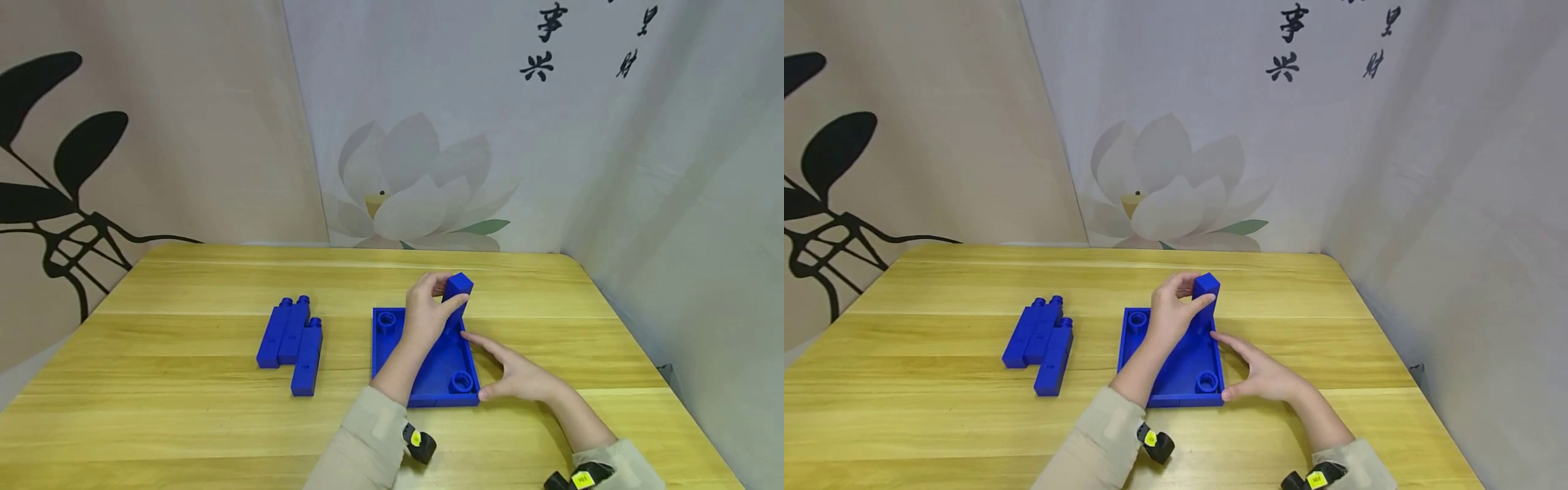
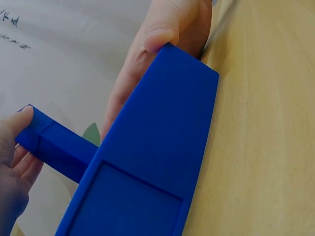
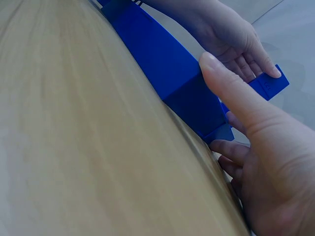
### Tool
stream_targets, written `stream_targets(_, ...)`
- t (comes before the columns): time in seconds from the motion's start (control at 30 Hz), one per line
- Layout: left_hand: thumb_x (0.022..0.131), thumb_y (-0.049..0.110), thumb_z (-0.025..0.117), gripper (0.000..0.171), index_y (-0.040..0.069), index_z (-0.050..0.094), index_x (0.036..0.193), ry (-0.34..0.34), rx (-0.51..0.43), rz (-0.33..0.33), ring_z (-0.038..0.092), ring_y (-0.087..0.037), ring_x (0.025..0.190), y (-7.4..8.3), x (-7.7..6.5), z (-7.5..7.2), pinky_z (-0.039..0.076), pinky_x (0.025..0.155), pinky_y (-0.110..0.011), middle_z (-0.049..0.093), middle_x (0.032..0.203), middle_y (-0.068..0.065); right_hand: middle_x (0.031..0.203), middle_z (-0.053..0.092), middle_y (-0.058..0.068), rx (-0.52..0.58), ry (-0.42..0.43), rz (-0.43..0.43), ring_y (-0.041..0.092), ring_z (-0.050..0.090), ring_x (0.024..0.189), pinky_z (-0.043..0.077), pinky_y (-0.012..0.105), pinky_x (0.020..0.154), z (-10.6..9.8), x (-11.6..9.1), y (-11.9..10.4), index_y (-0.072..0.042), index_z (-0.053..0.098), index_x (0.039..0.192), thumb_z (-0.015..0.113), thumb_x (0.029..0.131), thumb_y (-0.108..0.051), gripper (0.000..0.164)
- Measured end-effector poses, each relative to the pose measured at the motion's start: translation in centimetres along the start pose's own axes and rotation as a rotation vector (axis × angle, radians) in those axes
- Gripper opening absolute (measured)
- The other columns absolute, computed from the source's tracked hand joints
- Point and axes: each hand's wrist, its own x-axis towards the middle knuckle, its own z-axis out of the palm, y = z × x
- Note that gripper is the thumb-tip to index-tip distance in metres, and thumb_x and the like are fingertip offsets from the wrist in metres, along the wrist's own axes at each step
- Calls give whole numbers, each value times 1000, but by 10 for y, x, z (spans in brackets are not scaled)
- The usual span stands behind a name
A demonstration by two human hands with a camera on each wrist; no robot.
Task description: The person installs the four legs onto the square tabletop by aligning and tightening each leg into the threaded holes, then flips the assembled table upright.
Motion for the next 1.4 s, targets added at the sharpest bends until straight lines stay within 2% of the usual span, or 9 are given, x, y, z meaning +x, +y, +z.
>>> stream_targets(0.23, 80, 13, 78, 33, 0, 68, 109, -8, -30, 36, 66, -20, 88, 0, 0, -1, 54, 79, -33, 66, 98, -9, 154, 27, 2, -3, -2, -10, 27, 20, 141, 18, 47, 111, 0, 0, -1, -20, 27, 152, 82, 76, -22, 94)
stream_targets(0.5, 84, 13, 74, 34, -1, 67, 115, -64, -71, 21, 65, -18, 95, -2, 2, -4, 52, 84, -27, 65, 103, -9, 154, 27, 4, -6, -2, -34, 28, 20, 141, 19, 25, 109, 0, 0, -1, -23, 28, 151, 82, 76, -20, 93)
stream_targets(0.63, 86, 10, 71, 37, -4, 64, 119, -93, -97, 27, 64, -21, 99, -4, 3, -5, 52, 86, -28, 64, 105, -12, 154, 27, 3, -5, 1, -31, 27, 20, 141, 18, 21, 108, 0, -1, 0, -24, 29, 151, 82, 75, -20, 93)
stream_targets(0.9, 89, 4, 67, 38, -8, 59, 124, -147, -105, 42, 63, -26, 104, -5, 5, -7, 50, 88, -28, 62, 110, -17, 154, 27, 2, -16, 5, -15, 26, 19, 141, 18, 24, 109, 1, 0, 1, -23, 28, 152, 82, 76, -21, 93)
stream_targets(1.2, 92, 4, 63, 39, -9, 55, 128, -209, -101, 44, 60, -29, 109, -5, 7, -11, 49, 90, -33, 59, 119, -20, 154, 27, 4, 0, 1, -11, 26, 20, 140, 18, 21, 108, 1, 0, -1, -22, 28, 152, 82, 75, -20, 94)
stream_targets(1.27, 92, 5, 62, 40, -7, 55, 129, -220, -102, 41, 60, -28, 110, -5, 7, -11, 49, 91, -34, 59, 120, -19, 154, 27, 3, 2, 0, -5, 25, 19, 141, 18, 25, 109, 1, 0, -1, -23, 28, 152, 82, 75, -19, 94)
stream_targets(1.4, 94, 9, 61, 41, -3, 54, 132, -232, -103, 37, 58, -26, 113, -9, 7, -11, 48, 94, -36, 58, 124, -17, 154, 27, 3, -7, -1, -3, 26, 19, 141, 18, 42, 111, 1, 0, -1, -24, 28, 151, 82, 75, -19, 94)
